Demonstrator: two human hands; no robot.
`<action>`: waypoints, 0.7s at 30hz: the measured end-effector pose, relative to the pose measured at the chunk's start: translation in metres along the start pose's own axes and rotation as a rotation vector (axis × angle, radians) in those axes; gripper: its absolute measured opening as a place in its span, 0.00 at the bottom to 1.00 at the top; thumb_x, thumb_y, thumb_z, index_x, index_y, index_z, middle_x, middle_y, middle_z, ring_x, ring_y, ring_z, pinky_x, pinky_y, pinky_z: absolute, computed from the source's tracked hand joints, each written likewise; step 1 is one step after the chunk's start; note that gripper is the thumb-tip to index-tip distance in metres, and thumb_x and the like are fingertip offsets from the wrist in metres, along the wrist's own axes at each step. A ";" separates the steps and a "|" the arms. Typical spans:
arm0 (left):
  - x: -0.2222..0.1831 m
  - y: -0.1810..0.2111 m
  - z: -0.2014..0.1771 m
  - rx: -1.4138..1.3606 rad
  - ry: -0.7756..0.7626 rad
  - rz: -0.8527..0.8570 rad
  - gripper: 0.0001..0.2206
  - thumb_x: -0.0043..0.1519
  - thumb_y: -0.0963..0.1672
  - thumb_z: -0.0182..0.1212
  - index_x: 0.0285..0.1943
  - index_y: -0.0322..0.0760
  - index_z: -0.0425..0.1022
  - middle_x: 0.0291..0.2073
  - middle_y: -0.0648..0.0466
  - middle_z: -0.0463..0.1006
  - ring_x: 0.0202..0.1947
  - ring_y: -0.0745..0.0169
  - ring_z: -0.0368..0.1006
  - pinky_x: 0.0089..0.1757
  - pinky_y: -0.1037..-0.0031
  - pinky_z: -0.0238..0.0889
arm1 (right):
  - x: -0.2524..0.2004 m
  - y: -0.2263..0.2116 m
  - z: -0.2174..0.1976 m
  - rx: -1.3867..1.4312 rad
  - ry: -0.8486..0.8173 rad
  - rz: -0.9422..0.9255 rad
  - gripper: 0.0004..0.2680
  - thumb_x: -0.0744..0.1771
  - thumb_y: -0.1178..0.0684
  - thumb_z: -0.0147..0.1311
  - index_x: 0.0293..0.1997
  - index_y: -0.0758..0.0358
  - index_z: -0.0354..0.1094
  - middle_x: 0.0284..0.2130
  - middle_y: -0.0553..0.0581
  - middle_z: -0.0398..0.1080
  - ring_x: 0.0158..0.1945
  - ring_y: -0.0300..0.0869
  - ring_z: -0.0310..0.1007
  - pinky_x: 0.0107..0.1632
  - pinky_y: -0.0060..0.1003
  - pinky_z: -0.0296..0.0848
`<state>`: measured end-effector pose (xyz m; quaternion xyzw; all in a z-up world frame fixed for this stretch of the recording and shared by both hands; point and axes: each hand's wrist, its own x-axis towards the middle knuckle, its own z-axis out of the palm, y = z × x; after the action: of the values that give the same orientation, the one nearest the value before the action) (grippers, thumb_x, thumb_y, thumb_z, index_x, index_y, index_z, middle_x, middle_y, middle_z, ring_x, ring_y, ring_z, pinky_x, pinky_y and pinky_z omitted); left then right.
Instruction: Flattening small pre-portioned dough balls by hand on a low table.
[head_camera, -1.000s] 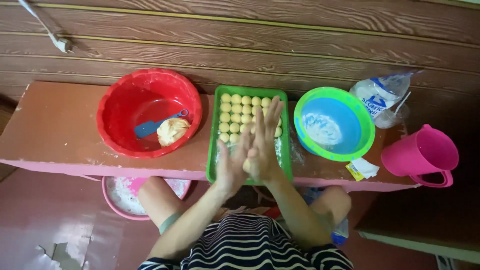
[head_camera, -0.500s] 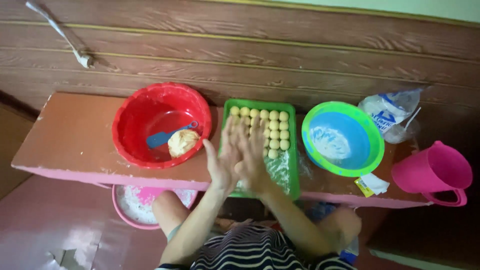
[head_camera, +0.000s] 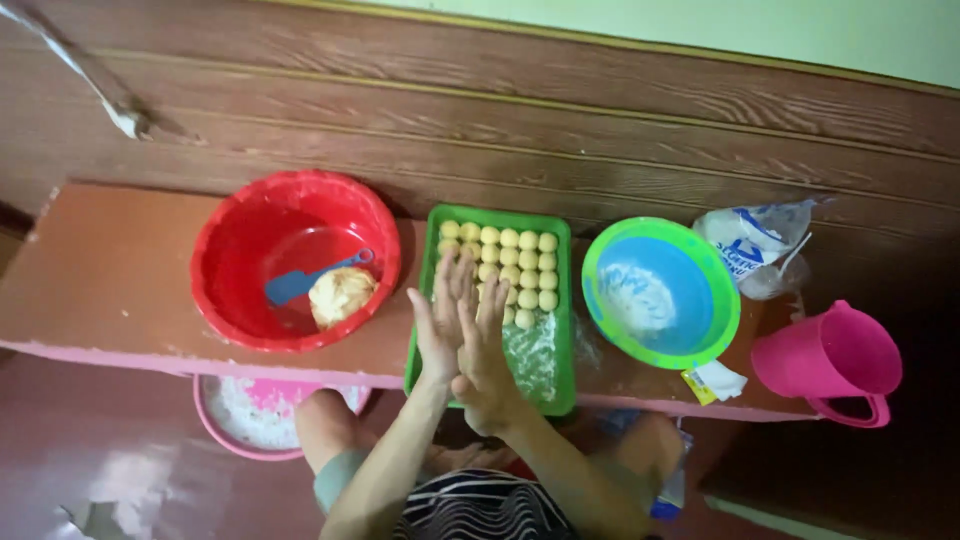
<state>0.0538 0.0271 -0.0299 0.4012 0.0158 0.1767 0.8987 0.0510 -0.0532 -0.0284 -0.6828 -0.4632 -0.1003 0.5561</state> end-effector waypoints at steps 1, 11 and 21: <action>-0.013 0.009 0.017 -0.008 0.016 -0.009 0.42 0.63 0.66 0.17 0.83 0.47 0.36 0.79 0.46 0.43 0.79 0.46 0.30 0.69 0.49 0.18 | 0.006 -0.007 -0.004 0.002 -0.012 0.015 0.34 0.69 0.22 0.22 0.79 0.56 0.32 0.75 0.71 0.15 0.76 0.63 0.02 0.72 0.65 0.15; -0.013 -0.010 0.001 -0.125 -0.084 0.030 0.43 0.65 0.66 0.19 0.83 0.42 0.31 0.80 0.45 0.33 0.79 0.47 0.24 0.71 0.54 0.17 | -0.008 0.009 -0.005 0.079 0.031 -0.026 0.34 0.69 0.22 0.15 0.80 0.52 0.27 0.77 0.65 0.16 0.78 0.62 0.07 0.75 0.63 0.17; -0.004 0.026 0.026 0.033 -0.075 0.117 0.41 0.66 0.66 0.20 0.83 0.46 0.36 0.80 0.42 0.38 0.80 0.44 0.28 0.71 0.48 0.16 | 0.008 0.002 -0.005 0.071 0.006 -0.056 0.37 0.66 0.19 0.18 0.80 0.55 0.32 0.77 0.69 0.18 0.79 0.65 0.10 0.75 0.67 0.15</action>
<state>0.0463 0.0228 0.0059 0.4224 -0.0383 0.2135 0.8801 0.0585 -0.0537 -0.0226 -0.6491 -0.4835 -0.1013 0.5785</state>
